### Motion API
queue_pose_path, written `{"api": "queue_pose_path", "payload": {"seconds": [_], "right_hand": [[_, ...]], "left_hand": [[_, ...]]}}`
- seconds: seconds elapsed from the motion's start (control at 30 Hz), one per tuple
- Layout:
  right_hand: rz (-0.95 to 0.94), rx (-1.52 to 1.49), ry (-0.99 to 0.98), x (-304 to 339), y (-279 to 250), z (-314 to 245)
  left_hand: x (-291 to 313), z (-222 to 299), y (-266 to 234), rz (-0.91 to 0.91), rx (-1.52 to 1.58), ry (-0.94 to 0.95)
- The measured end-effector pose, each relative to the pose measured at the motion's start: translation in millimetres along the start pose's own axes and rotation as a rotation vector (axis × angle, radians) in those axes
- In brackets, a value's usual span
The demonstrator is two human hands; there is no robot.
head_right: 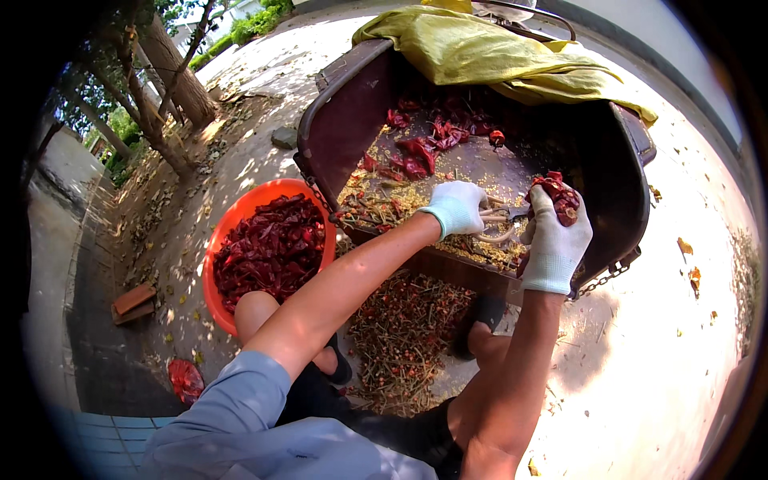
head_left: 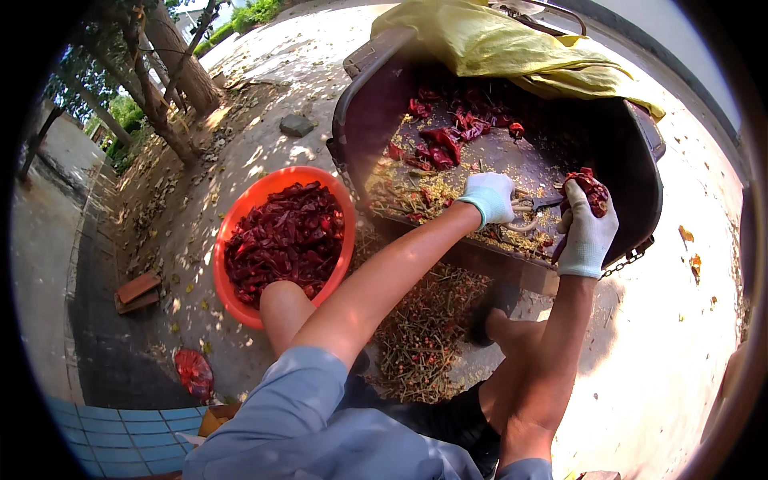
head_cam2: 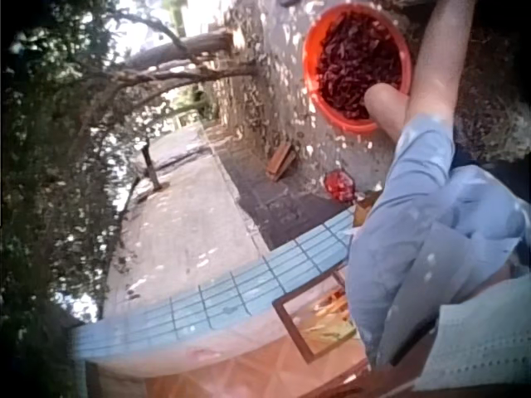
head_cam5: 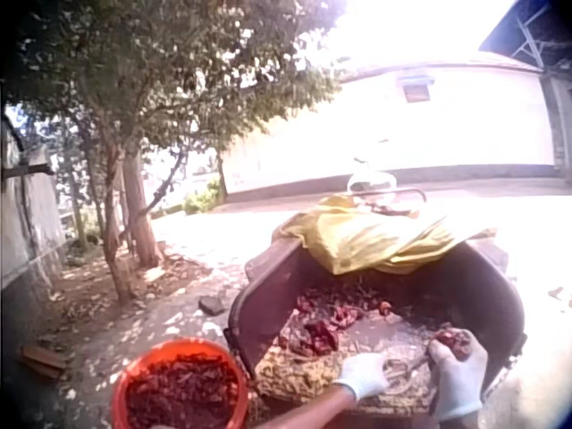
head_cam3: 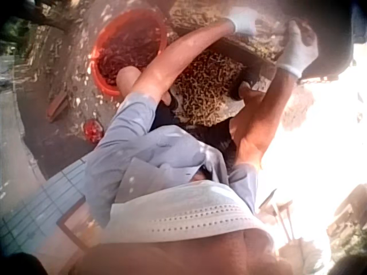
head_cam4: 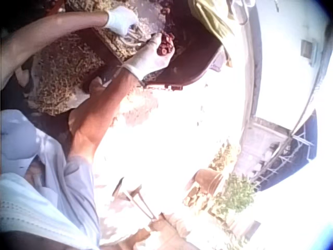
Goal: The person cleans dried chili peppers by hand and using shears, removing the stems and opening the skins before placing them into a large orange basin.
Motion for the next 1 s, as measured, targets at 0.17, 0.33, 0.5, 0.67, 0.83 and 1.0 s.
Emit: {"api": "queue_pose_path", "payload": {"seconds": [0.17, 0.33, 0.5, 0.67, 0.83, 1.0], "right_hand": [[-0.029, 0.021, -0.021, -2.0, -3.1, 3.6], [-0.088, 0.077, 0.008, 1.0, 3.5, 0.0], [-0.262, 0.563, -0.013, 5.3, 30.7, 15.3], [-0.38, 0.636, -0.105, 20.2, 62.8, 19.6], [-0.461, 0.663, -0.157, 32.2, 88.8, 25.2], [-0.542, 0.604, -0.176, 44.6, 109.7, 29.2]], "left_hand": [[31.3, -48.3, 13.0, 0.015, 1.06, 0.303], [105.3, -75.0, 25.1, 0.15, 1.513, 0.636], [146.0, -103.4, 21.4, 0.419, 1.313, 0.707], [179.3, -93.3, 5.7, 0.69, 0.508, 0.319], [186.2, -66.1, 16.1, 0.692, 0.136, 0.35], [180.0, -70.8, 28.3, 0.67, -0.035, 0.286]]}}
Point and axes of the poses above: each hand's wrist, its own x-axis away from the middle knuckle, its own y-axis out of the palm, z = x × y, the point moved 2 cm from there along -x, towards the middle knuckle, and after that the axes turned 13 degrees about -z, right-handed, at the moved point
